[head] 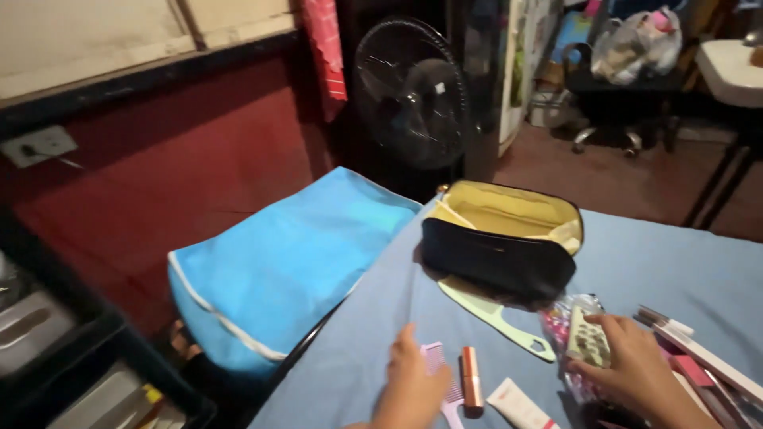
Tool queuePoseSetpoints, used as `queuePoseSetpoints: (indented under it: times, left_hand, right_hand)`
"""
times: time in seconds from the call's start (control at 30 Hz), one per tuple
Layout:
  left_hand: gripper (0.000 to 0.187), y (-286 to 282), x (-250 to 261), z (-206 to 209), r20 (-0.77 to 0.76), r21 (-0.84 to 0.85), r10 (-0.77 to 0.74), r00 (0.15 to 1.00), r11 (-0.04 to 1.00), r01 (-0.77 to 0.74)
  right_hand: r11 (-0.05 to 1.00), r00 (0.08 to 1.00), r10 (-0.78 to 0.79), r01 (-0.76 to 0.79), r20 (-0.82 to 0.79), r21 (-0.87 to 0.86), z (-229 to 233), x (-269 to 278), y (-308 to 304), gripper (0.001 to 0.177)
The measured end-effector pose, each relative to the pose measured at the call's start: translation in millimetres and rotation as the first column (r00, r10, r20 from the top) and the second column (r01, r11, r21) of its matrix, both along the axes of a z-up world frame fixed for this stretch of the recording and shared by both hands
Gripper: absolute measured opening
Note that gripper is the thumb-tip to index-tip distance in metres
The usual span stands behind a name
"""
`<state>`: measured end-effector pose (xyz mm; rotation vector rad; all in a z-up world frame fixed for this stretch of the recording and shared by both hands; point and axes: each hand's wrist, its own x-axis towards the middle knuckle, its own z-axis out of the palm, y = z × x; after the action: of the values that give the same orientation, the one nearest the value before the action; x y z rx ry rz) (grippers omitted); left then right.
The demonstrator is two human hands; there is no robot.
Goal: The person organizes small personal items on a bed. They place hair accessories, cotton pads, combs, and makeup into a white plastic tray and a black toiletry bag, then move the tray to a nearby shelf.
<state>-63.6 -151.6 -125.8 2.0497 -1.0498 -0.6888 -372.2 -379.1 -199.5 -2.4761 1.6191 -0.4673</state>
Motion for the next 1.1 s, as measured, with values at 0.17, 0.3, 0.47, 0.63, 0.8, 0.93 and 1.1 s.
queuePoseSetpoints:
  times: [0.17, 0.3, 0.47, 0.63, 0.8, 0.93, 1.1]
  left_hand:
    - [0.092, -18, 24, -26, -0.129, 0.239, 0.123, 0.984, 0.967, -0.089]
    - [0.079, -7, -5, 32, -0.205, 0.487, 0.110, 0.973, 0.873, 0.004]
    - [0.064, 0, -9, 46, -0.221, 0.503, 0.128, 0.967, 0.864, 0.000]
    - [0.049, -15, -14, 12, 0.039, 0.718, 0.060, 0.997, 0.692, -0.070]
    - [0.077, -43, -16, -44, 0.195, 0.754, 0.012, 0.981, 0.638, -0.158]
    - [0.078, -69, -6, -62, 0.067, 0.923, -0.047, 0.997, 0.382, -0.044]
    - [0.047, -48, -5, -21, 0.083, 0.733, 0.039, 0.996, 0.674, -0.088]
  right_hand:
    - [0.998, 0.999, 0.044, -0.045, -0.015, -0.044, -2, -14, 2, 0.057]
    - [0.968, 0.995, 0.094, -0.099, -0.032, -0.233, 17, -6, 19, 0.040]
    - [0.824, 0.985, 0.155, -0.089, 0.072, -0.559, 63, 10, 51, 0.026]
    - [0.702, 0.974, 0.210, -0.093, 0.080, -0.706, 91, 7, 95, 0.047]
    - [0.645, 0.906, 0.410, -0.207, 0.104, -0.736, 40, -20, 82, 0.048]
    - [0.620, 0.937, 0.339, -0.156, 0.083, -0.769, -5, -21, 85, 0.033]
    - [0.908, 0.970, -0.132, 0.035, -0.205, -0.418, -96, -69, 25, 0.067]
